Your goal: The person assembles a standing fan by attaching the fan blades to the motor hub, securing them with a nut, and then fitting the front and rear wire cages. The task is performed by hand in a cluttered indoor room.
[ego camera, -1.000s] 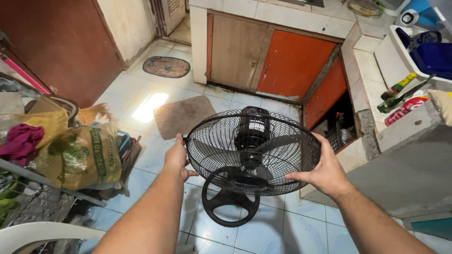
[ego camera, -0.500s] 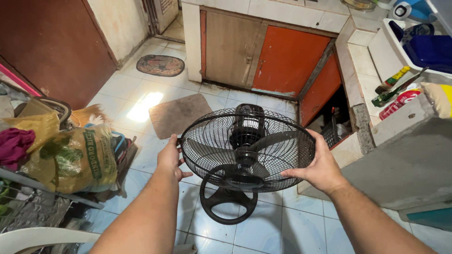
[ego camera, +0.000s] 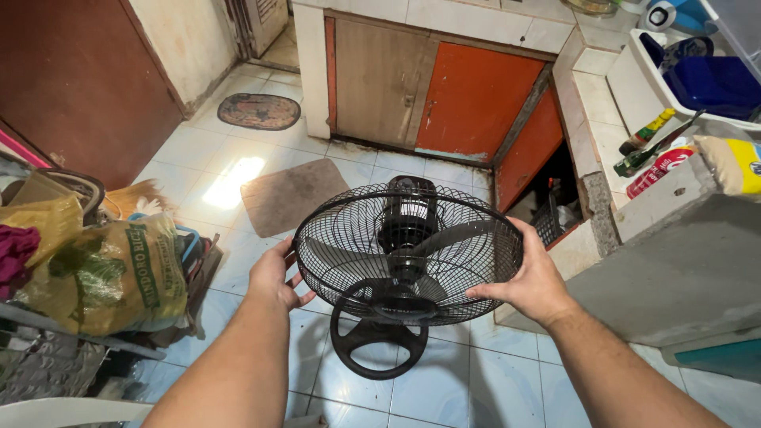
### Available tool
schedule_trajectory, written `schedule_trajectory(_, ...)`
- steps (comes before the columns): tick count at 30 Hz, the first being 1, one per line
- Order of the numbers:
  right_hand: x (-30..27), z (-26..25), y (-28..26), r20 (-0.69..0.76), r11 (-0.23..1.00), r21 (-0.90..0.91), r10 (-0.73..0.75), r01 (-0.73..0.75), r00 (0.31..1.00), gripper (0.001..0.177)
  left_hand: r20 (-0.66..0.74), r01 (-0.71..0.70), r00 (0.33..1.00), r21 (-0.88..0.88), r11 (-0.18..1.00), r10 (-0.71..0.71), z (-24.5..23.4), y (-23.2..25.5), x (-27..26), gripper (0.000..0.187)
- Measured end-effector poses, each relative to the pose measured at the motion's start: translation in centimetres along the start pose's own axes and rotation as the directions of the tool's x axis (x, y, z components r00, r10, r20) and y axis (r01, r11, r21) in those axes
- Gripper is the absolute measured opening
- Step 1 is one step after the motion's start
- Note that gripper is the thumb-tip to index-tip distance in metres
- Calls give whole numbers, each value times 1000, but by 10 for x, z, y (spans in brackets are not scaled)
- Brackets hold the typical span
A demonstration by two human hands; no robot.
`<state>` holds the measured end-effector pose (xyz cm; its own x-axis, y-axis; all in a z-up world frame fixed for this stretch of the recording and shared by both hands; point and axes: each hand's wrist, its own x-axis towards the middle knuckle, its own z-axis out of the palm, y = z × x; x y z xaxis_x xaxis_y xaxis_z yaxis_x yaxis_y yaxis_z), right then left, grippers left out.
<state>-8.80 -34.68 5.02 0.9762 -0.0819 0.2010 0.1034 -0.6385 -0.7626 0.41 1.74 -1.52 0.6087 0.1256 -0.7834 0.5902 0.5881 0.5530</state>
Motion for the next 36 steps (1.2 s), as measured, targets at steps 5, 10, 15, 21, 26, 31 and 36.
schedule_trajectory(5, 2, 1, 1, -7, 999, -40, -4, 4, 1000, 125, -30, 24, 999, -32, 999, -25, 3, 3, -2, 22)
schedule_trajectory(10, 2, 0, 1, 12, 1000, 7, 3, -3, 1000, 124, -29, 50, 998, -6, 999, -50, 4, 7, -4, 21)
schedule_trajectory(15, 4, 1, -1, 13, 1000, 6, 30, -30, 999, 123, -30, 73, 997, 4, 997, -72, 6, 10, -2, 18)
schedule_trajectory(21, 2, 1, 2, 39, 990, 139, 7, -12, 999, 122, -11, 66, 998, -16, 998, -66, 4, 6, 1, 15)
schedule_trajectory(26, -1, 0, 3, 18, 1000, 9, -4, 4, 1000, 123, 9, 30, 1000, -1, 1000, -30, 0, 2, 3, 19)
schedule_trajectory(31, -2, 0, 6, 3, 998, -31, -48, 48, 999, 127, 32, -5, 999, 30, 1000, 4, -2, -3, 7, 23)
schedule_trajectory(36, -8, 2, 10, -12, 998, -38, -46, 45, 999, 133, 51, -46, 998, 89, 995, 42, -8, -6, 17, 32)
